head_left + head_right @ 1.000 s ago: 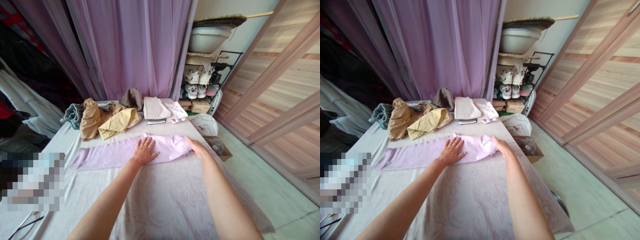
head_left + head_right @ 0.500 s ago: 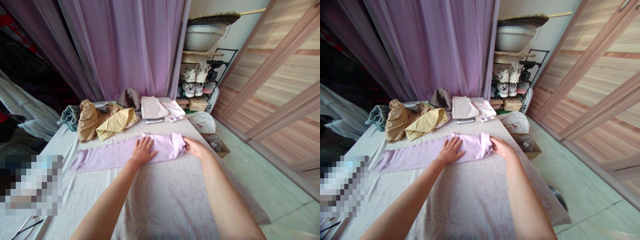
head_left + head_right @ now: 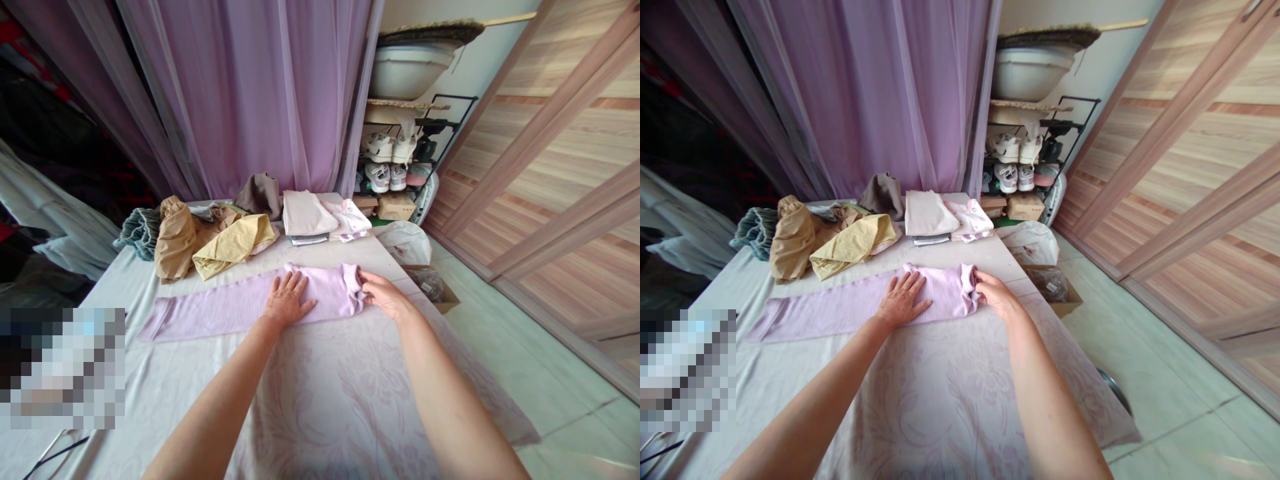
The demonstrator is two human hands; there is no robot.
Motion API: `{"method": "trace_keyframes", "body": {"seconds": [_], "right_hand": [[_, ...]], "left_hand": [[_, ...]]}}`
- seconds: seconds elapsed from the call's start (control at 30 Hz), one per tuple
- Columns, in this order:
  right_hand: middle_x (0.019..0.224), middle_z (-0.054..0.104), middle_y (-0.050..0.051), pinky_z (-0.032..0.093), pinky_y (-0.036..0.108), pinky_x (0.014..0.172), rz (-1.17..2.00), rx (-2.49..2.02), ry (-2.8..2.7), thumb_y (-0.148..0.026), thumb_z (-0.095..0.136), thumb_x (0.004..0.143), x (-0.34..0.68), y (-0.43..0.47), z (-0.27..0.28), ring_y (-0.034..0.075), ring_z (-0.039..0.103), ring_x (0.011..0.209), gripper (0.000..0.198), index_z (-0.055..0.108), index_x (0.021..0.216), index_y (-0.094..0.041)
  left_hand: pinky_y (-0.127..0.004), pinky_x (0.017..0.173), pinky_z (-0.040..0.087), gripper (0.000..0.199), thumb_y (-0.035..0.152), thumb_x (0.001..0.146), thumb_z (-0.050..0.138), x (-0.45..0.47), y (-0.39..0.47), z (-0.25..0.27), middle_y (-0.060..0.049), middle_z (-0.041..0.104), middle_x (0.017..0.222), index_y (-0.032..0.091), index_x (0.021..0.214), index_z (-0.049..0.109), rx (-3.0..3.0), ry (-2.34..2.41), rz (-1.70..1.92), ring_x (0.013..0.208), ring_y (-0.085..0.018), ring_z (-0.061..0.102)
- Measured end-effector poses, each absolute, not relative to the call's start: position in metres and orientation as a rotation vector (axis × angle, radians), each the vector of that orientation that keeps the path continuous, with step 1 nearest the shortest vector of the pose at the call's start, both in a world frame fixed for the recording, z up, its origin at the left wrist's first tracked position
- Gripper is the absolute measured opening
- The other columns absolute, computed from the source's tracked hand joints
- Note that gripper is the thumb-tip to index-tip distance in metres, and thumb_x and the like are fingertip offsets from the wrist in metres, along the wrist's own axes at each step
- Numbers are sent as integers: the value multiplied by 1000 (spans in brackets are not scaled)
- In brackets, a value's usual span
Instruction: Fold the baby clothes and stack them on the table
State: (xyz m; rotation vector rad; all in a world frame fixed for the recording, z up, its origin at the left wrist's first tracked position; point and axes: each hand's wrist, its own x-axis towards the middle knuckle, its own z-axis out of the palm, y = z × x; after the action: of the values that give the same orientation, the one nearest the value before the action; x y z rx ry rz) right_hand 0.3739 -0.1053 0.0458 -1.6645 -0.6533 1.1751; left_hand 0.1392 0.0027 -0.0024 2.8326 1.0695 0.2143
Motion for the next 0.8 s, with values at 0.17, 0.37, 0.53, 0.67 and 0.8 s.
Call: {"method": "trace_keyframes", "body": {"seconds": [0.17,0.37,0.53,0.67,0.8], "right_hand": [[113,72,4,52,27,83,946,-1873,-895,-12,58,66,372,-100,39,19,67,99,62,62,127,-21],[110,73,8,50,33,87,334,-2274,-1000,-13,56,73,385,-102,17,26,66,101,60,58,132,-23],[96,74,9,50,33,79,185,-2443,-973,-18,58,75,394,-113,0,26,68,89,59,56,133,-23],[97,74,7,50,31,79,259,-2376,-976,-12,56,71,397,-116,-4,24,68,91,60,58,130,-23],[97,74,5,51,30,80,401,-2211,-879,-6,52,66,403,-117,-9,21,67,90,59,58,123,-19]], "left_hand": [[-58,116,24,71,63,92,42,139,2,-1,-12,37,156,20,148,42,2838,1071,212,145,-35,30],[-58,116,23,72,64,91,43,139,3,-6,-13,35,158,21,149,40,2835,1079,220,146,-35,28],[-59,116,23,72,66,90,43,140,4,-8,-11,37,157,24,148,42,2832,1094,226,145,-36,28],[-59,116,23,72,66,90,42,140,4,-6,-12,37,156,22,148,43,2832,1097,207,145,-36,29],[-59,115,23,72,66,90,43,141,3,-4,-13,38,156,23,148,43,2830,1098,211,145,-36,30]]}}
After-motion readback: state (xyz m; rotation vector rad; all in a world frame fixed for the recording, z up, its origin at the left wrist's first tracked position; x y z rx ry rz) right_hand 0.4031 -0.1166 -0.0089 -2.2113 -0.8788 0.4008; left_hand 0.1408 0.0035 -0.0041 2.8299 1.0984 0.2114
